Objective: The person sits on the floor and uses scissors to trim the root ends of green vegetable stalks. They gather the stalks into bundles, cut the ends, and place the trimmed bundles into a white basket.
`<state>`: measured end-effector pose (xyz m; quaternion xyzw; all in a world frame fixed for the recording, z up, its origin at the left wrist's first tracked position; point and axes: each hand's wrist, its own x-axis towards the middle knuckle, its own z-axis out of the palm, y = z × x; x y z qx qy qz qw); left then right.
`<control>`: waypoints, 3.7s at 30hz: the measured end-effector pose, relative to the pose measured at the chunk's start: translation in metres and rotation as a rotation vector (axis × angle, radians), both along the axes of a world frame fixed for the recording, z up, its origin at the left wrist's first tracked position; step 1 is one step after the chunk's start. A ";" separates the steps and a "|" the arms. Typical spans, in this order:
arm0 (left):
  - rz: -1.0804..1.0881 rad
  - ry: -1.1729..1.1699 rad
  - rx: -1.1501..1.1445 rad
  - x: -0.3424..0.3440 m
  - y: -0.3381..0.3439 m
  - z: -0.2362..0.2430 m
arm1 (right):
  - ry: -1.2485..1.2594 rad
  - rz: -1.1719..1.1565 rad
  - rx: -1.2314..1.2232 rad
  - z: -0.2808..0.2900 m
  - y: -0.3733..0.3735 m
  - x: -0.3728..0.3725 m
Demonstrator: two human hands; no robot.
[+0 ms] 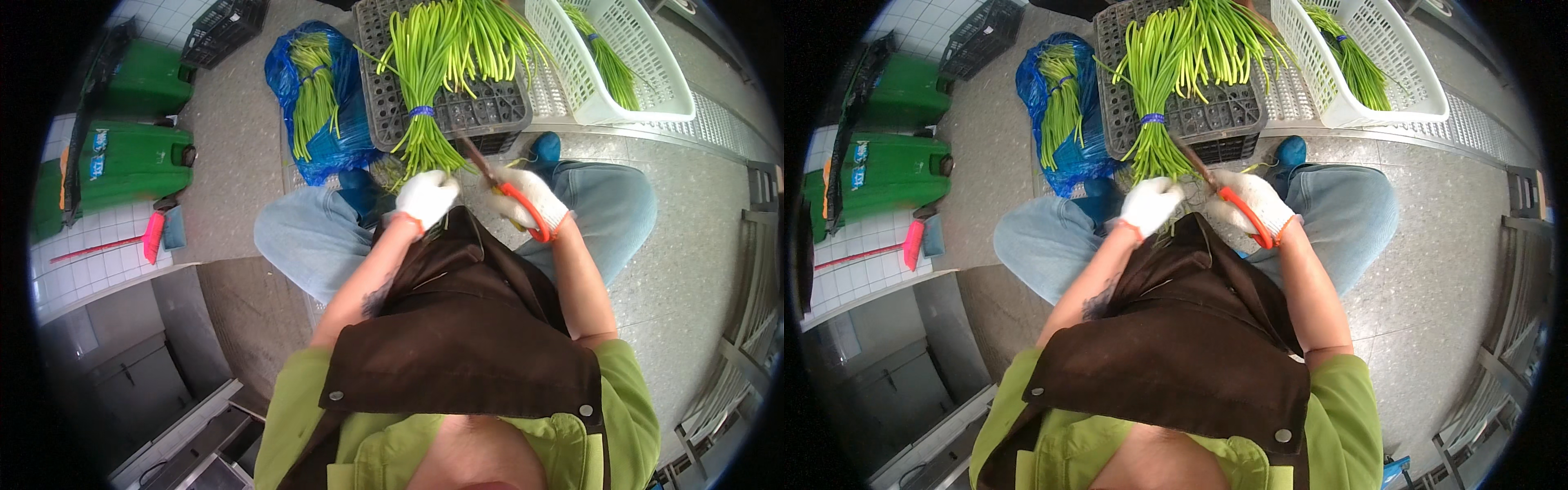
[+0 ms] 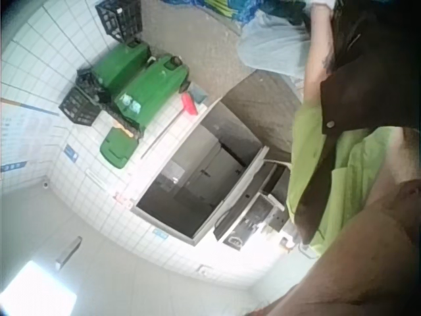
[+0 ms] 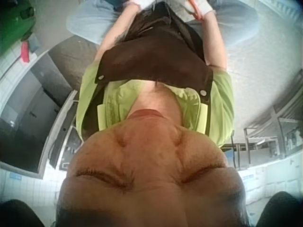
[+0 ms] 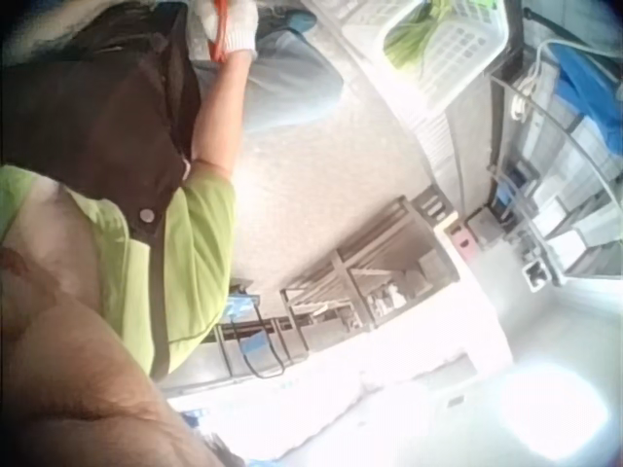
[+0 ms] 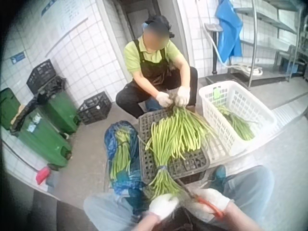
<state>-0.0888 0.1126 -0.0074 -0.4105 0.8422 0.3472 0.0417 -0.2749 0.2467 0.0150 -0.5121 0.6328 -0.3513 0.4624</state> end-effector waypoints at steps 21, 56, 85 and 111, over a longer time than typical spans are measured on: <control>0.195 -0.022 -0.817 0.085 -0.036 0.023 | 0.141 0.079 0.042 0.003 -0.018 0.027; 0.033 0.083 -0.164 0.074 0.010 0.002 | 0.325 0.381 0.112 -0.027 -0.017 0.031; -0.079 -0.211 -0.294 0.098 -0.065 0.055 | 0.116 0.317 -0.023 -0.004 0.002 0.017; 0.547 0.474 0.258 0.012 -0.131 -0.055 | -0.181 -0.411 0.065 0.000 -0.010 0.007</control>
